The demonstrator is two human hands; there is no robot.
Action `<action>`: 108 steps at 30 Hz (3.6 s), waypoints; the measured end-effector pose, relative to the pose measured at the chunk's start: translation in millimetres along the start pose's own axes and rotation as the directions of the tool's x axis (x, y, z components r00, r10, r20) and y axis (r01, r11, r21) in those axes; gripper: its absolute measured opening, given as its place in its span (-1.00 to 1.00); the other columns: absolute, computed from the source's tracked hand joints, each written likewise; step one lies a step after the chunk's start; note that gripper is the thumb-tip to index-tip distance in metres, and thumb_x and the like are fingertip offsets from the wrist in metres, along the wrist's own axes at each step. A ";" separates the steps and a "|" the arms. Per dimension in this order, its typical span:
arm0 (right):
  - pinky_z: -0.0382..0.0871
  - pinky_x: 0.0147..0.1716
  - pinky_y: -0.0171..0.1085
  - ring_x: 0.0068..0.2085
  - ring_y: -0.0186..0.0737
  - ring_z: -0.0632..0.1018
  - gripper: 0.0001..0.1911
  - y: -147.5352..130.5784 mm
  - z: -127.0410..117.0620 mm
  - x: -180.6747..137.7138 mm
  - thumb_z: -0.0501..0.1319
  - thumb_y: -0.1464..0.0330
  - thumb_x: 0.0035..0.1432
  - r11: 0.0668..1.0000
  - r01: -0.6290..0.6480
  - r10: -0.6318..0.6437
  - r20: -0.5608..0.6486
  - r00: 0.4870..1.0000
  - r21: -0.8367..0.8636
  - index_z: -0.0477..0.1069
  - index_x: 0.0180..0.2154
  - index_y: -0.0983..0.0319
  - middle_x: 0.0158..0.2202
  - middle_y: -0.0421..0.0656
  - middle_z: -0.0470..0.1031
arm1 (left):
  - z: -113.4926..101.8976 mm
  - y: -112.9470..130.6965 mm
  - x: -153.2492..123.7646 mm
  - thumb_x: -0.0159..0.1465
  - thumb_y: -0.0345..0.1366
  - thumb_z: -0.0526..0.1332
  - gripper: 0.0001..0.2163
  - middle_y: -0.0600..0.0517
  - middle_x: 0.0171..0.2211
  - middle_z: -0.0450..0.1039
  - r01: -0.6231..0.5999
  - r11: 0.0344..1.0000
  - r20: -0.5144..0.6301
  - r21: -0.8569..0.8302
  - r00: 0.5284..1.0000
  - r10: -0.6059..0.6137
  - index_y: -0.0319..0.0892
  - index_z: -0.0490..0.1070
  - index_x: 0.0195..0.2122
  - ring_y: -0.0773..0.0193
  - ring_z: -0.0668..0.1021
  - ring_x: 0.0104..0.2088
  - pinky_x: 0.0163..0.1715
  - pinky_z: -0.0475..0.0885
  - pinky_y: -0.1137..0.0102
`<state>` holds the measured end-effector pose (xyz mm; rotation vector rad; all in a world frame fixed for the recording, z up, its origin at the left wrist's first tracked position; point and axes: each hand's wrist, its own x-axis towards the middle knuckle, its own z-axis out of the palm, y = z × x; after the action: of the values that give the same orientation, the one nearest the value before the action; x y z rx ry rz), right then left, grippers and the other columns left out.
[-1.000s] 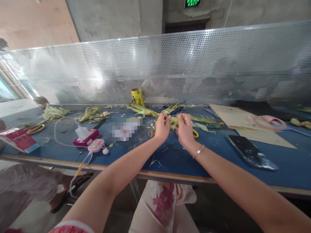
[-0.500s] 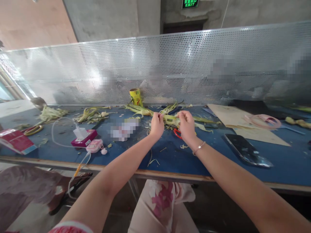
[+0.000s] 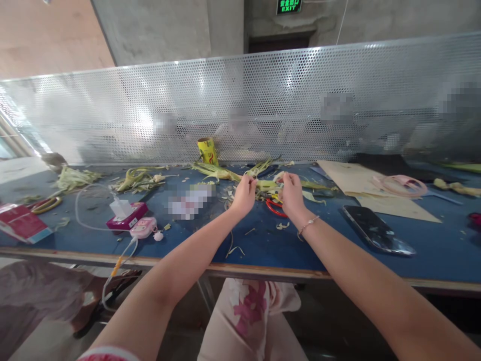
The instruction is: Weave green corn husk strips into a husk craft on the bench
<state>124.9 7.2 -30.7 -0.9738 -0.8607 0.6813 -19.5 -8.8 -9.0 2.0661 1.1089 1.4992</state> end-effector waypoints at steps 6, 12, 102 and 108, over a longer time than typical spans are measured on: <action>0.20 -0.70 -0.29 -0.67 -0.28 0.40 -0.39 -3.6 5.0 -4.2 -0.05 -0.19 0.08 0.962 -0.265 0.274 0.297 0.915 -0.070 0.36 -0.47 0.21 -0.60 -0.14 0.42 | -4.0 -6.0 4.1 0.29 -0.38 0.01 -0.86 0.09 -0.49 0.27 0.051 0.999 -0.001 0.000 0.999 -0.051 -0.13 0.09 -0.43 0.34 0.35 -0.44 -0.34 0.24 0.40; 0.30 -0.58 -0.28 -0.59 -0.29 0.41 -0.60 -7.8 1.9 -5.3 0.20 0.00 -0.01 0.986 -0.098 0.136 0.322 0.937 -0.132 0.33 -0.52 0.20 -0.61 -0.22 0.39 | -3.6 -6.9 2.5 0.29 -0.33 0.05 -0.85 0.14 -0.55 0.23 0.068 0.995 0.034 -0.075 0.997 -0.066 -0.14 0.11 -0.43 0.41 0.31 -0.53 -0.44 0.21 0.46; 0.53 -0.42 -0.58 -0.51 -0.53 0.52 -0.79 -39.1 8.5 -20.5 0.19 0.48 0.17 0.745 -0.436 0.333 0.286 0.899 0.504 0.36 -0.52 0.24 -0.50 -0.26 0.46 | -19.4 -12.9 18.4 -0.04 -0.26 0.38 -0.78 0.16 -0.65 0.31 0.198 0.826 -0.033 -0.528 0.967 -0.253 -0.21 0.35 -0.52 0.50 0.33 -0.64 -0.58 0.23 0.53; 0.53 -0.42 -0.58 -0.52 -0.53 0.52 -0.81 -35.6 7.9 -18.3 0.23 0.47 0.14 0.756 -0.418 0.294 0.311 0.904 0.504 0.36 -0.52 0.24 -0.50 -0.27 0.46 | -22.3 -8.8 18.0 -0.05 -0.28 0.39 -0.83 0.12 -0.68 0.34 0.221 0.828 -0.030 -0.515 0.961 -0.275 -0.25 0.45 -0.57 0.48 0.33 -0.62 -0.55 0.23 0.51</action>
<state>113.0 -19.0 -1.7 -0.5264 -0.5943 1.3126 -40.9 7.0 4.8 1.4407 0.8531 1.5696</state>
